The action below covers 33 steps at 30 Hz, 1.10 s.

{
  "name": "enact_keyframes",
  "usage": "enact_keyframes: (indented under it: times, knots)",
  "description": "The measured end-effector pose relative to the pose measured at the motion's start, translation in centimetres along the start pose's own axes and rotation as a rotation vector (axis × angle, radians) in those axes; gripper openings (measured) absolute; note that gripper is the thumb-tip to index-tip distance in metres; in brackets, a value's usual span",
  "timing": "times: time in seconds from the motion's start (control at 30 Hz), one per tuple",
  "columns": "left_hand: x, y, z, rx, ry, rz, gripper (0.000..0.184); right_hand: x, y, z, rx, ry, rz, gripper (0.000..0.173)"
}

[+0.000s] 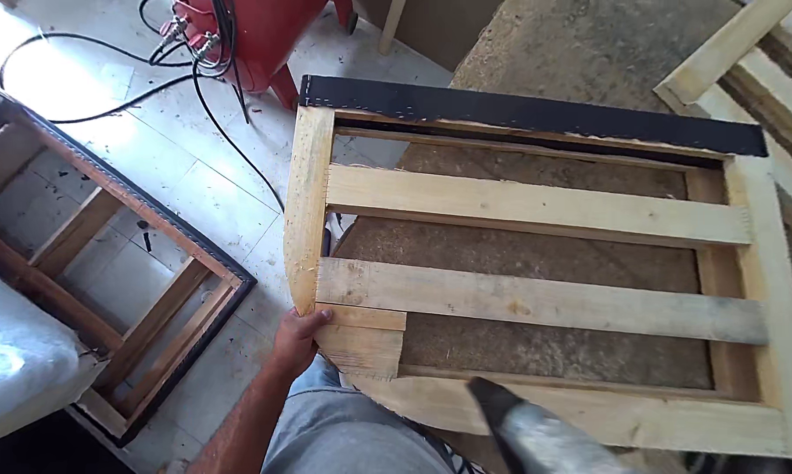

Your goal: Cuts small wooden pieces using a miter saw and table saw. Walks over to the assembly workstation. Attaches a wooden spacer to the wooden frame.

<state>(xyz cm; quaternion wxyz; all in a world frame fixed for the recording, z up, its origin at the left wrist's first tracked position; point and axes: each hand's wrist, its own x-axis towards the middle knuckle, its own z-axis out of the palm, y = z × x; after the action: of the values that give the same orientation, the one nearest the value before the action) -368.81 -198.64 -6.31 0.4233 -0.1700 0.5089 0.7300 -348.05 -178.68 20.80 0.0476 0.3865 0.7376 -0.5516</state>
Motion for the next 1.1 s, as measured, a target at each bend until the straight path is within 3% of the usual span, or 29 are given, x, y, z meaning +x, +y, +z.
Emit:
enact_keyframes:
  times: [0.1, 0.17, 0.33, 0.47, 0.83, 1.1]
  knots:
    - [0.3, 0.3, -0.3, -0.025, -0.042, -0.023, 0.029, 2.0, -2.6, 1.7, -0.426, -0.327, -0.113, 0.043]
    - [0.4, 0.4, -0.6, -0.036, -0.052, -0.045, 0.03, 4.1, -3.9, 4.1, -0.567, -0.425, -0.081, 0.049]
    - [0.3, 1.2, -0.6, -0.003, -0.066, -0.058, 0.024, 11.6, -3.2, 10.4, -0.736, -0.445, -0.105, 0.05]
    - [0.4, 2.0, -0.4, 0.015, -0.051, -0.068, 0.014, 14.8, -2.5, 12.9, -0.749, -0.483, -0.083, 0.047]
    - [1.1, 1.4, -1.2, 0.01, -0.082, -0.046, 0.016, 16.6, -1.4, 13.3, -0.709, -0.535, -0.166, 0.047]
    - [0.9, 1.5, -1.2, -0.048, -0.092, -0.043, 0.014, 17.3, -2.8, 13.5, -0.816, -0.596, 0.034, 0.043]
